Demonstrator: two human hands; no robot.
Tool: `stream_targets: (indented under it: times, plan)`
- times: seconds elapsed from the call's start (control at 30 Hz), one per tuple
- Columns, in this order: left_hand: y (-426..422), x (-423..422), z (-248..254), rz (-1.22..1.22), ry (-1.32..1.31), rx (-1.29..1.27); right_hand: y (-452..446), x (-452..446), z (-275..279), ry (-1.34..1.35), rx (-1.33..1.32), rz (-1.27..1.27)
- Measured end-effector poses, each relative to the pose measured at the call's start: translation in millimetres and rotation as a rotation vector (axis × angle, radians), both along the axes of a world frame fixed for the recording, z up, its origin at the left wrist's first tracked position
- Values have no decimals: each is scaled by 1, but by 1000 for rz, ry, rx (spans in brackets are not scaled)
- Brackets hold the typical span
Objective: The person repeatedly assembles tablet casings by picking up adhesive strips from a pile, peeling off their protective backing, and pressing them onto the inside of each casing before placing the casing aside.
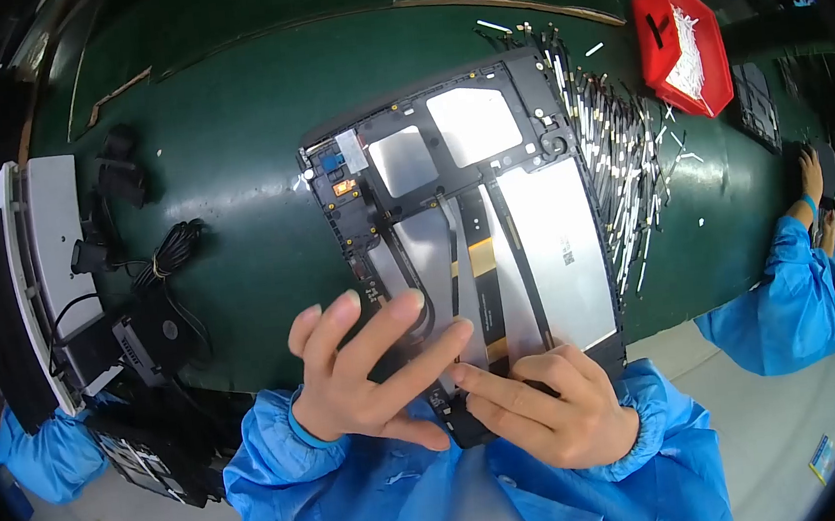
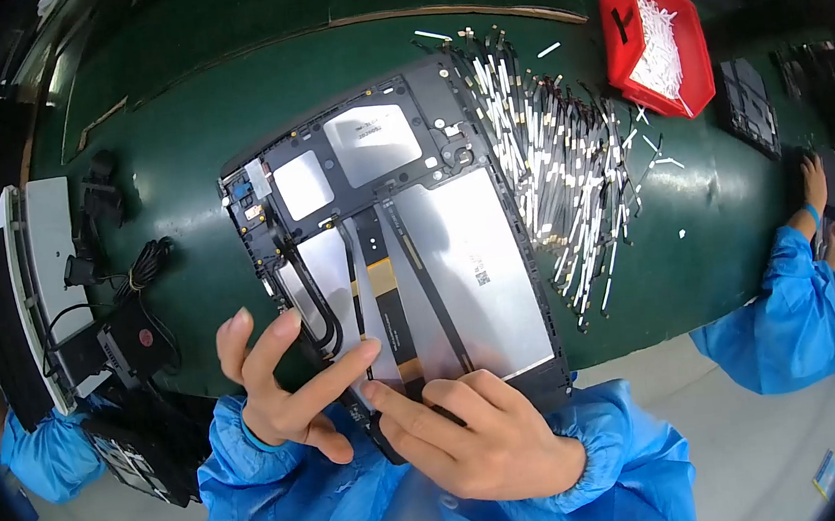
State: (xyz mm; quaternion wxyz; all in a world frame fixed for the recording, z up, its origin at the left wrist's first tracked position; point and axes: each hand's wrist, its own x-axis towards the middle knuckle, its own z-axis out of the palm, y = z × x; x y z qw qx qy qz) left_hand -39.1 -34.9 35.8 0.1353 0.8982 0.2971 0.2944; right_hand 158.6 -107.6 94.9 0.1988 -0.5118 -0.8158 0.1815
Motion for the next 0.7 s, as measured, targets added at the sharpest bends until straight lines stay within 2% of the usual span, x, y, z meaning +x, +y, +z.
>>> stream_targets:
  times: [0.07, 0.17, 0.3, 0.37, 0.4, 0.43, 0.5, 0.57, 0.63, 0.7]
  plan:
    - [6, 4, 6, 29, 104, 73, 2, -3, 6, -26, -25, 2]
    - [25, 12, 14, 73, 142, -7, 7, 4, 11, -55, -72, 50]
    - [45, 16, 19, 38, 51, -199, 5, 15, 16, 156, -85, 125]
    - [46, 19, 28, 65, 110, -191, 4, 13, 23, 231, -90, 101]
    - [44, 22, 29, 93, 166, -180, 8, 11, 27, 154, -164, 104]
    - [44, 24, 25, 89, 59, -158, 11, 7, 28, 79, -238, 109]
    - [41, 31, 27, 224, -54, -141, 10, 2, 23, -16, -172, 70]
    - [40, 31, 20, 201, -149, -206, 7, -1, 23, -212, -248, 66]
    - [38, 35, 19, 210, -257, -417, -5, -7, 21, -213, -204, 69]
    - [36, 34, 21, 200, -222, -480, -18, -14, 22, -367, -161, 119]
